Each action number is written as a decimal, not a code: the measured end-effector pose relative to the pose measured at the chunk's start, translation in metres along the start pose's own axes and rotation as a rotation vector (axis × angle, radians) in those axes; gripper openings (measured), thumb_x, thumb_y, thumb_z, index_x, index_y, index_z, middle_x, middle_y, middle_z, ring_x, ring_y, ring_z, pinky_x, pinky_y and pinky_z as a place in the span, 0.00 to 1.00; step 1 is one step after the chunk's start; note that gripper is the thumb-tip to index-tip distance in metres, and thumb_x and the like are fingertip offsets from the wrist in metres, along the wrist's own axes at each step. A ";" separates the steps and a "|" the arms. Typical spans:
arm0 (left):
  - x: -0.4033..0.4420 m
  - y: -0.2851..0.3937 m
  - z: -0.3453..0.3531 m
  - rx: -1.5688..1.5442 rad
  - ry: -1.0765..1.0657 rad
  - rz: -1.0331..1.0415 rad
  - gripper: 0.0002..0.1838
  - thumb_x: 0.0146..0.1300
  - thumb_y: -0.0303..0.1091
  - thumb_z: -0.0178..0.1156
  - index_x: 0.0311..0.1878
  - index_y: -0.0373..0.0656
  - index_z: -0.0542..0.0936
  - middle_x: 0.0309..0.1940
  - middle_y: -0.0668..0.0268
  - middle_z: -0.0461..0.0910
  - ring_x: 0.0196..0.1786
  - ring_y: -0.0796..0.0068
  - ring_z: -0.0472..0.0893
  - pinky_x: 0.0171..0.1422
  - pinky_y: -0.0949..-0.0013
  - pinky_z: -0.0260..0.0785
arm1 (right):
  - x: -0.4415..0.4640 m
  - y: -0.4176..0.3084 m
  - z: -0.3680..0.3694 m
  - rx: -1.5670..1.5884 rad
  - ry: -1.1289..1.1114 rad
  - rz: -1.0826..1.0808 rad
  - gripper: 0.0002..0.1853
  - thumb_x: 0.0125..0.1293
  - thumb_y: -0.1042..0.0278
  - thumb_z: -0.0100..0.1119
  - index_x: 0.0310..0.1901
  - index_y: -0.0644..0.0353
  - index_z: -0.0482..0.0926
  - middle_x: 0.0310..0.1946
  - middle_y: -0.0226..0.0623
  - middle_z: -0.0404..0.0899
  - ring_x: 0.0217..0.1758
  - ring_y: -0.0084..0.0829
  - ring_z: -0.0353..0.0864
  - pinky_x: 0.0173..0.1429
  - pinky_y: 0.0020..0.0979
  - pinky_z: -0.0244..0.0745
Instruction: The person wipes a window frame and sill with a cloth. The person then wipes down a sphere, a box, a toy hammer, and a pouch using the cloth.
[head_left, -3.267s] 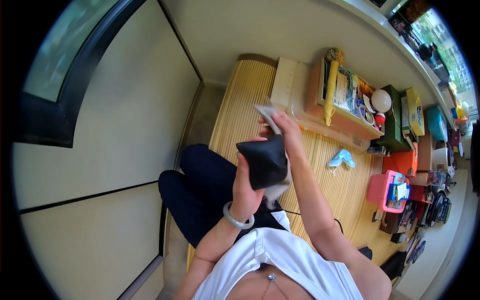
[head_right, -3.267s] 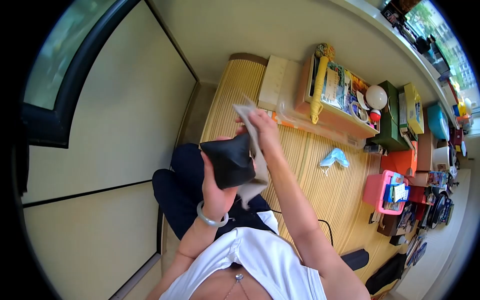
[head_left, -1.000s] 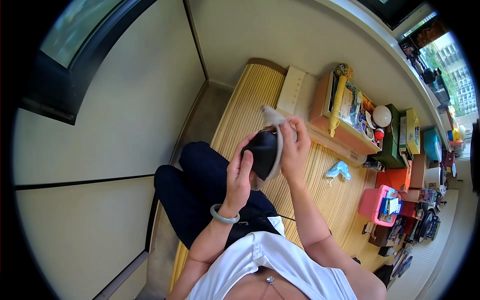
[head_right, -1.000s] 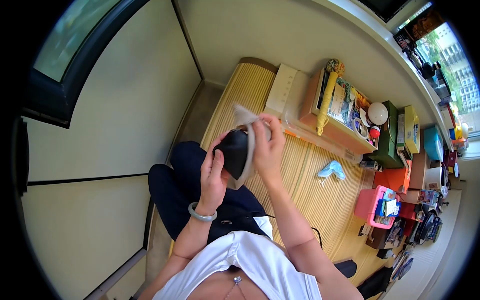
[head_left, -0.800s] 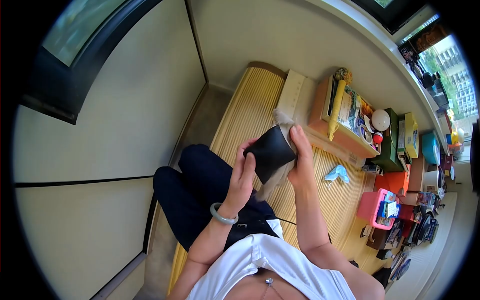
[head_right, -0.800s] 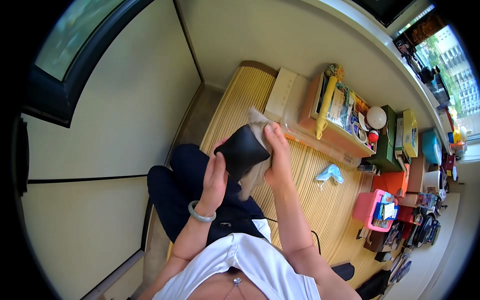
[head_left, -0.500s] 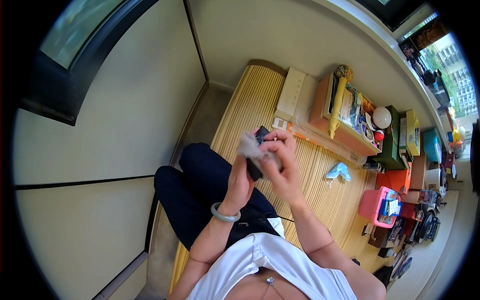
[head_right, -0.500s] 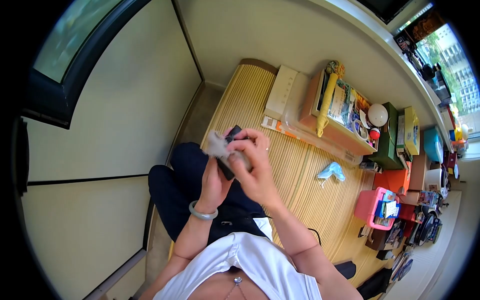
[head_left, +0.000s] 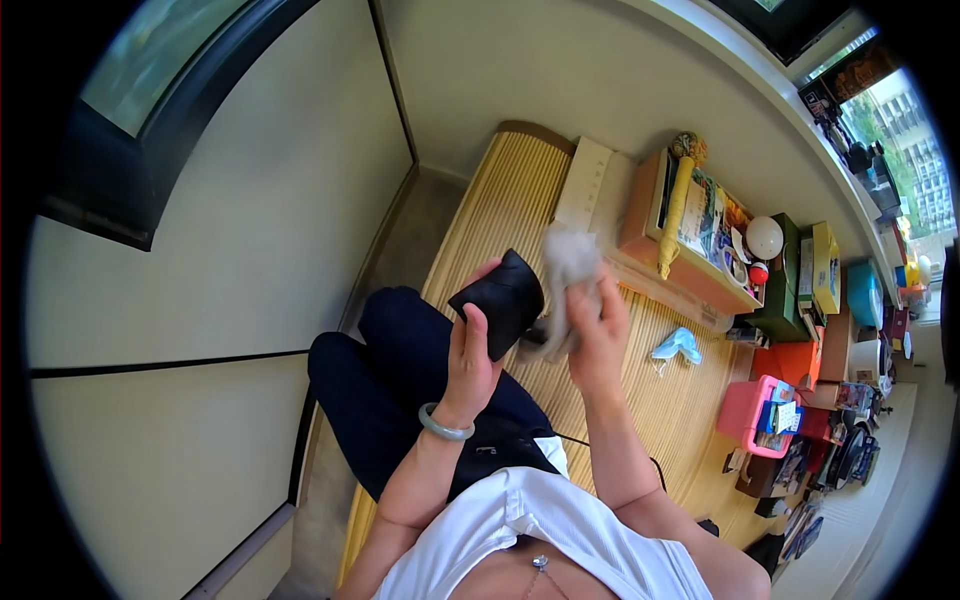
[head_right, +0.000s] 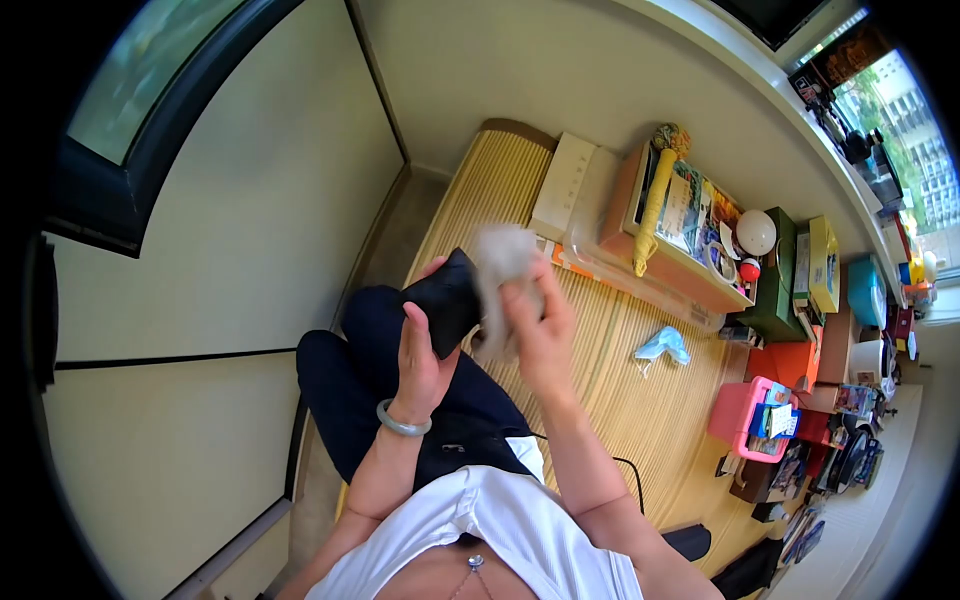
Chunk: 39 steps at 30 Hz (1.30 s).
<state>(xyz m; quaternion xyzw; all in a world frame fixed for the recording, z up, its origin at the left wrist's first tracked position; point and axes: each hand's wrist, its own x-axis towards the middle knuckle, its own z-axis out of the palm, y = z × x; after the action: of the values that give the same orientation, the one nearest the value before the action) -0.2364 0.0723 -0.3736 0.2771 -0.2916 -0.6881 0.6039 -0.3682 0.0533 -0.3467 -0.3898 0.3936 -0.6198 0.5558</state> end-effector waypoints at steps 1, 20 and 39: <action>0.000 -0.008 -0.005 -0.029 -0.025 0.002 0.35 0.74 0.57 0.41 0.73 0.42 0.55 0.69 0.61 0.64 0.70 0.67 0.66 0.73 0.64 0.58 | -0.002 -0.006 0.006 -0.291 -0.176 -0.154 0.10 0.63 0.75 0.57 0.47 0.59 0.77 0.62 0.46 0.69 0.70 0.43 0.63 0.69 0.40 0.59; -0.006 0.016 0.009 0.285 0.080 0.077 0.30 0.55 0.33 0.63 0.62 0.34 0.69 0.55 0.59 0.73 0.54 0.75 0.74 0.58 0.74 0.69 | -0.006 -0.017 0.004 0.224 0.084 0.184 0.10 0.71 0.69 0.55 0.52 0.58 0.72 0.44 0.28 0.77 0.46 0.17 0.76 0.49 0.20 0.73; -0.010 0.010 0.006 0.540 0.242 0.270 0.22 0.60 0.24 0.66 0.53 0.37 0.66 0.42 0.63 0.75 0.42 0.81 0.76 0.44 0.79 0.72 | -0.028 -0.002 0.005 -0.125 -0.187 0.018 0.11 0.68 0.67 0.55 0.49 0.59 0.75 0.70 0.45 0.59 0.72 0.39 0.61 0.71 0.36 0.56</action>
<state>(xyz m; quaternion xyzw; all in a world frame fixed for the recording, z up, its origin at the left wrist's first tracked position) -0.2331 0.0816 -0.3617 0.4660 -0.4237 -0.4617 0.6246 -0.3624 0.0808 -0.3437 -0.4764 0.3814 -0.5501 0.5701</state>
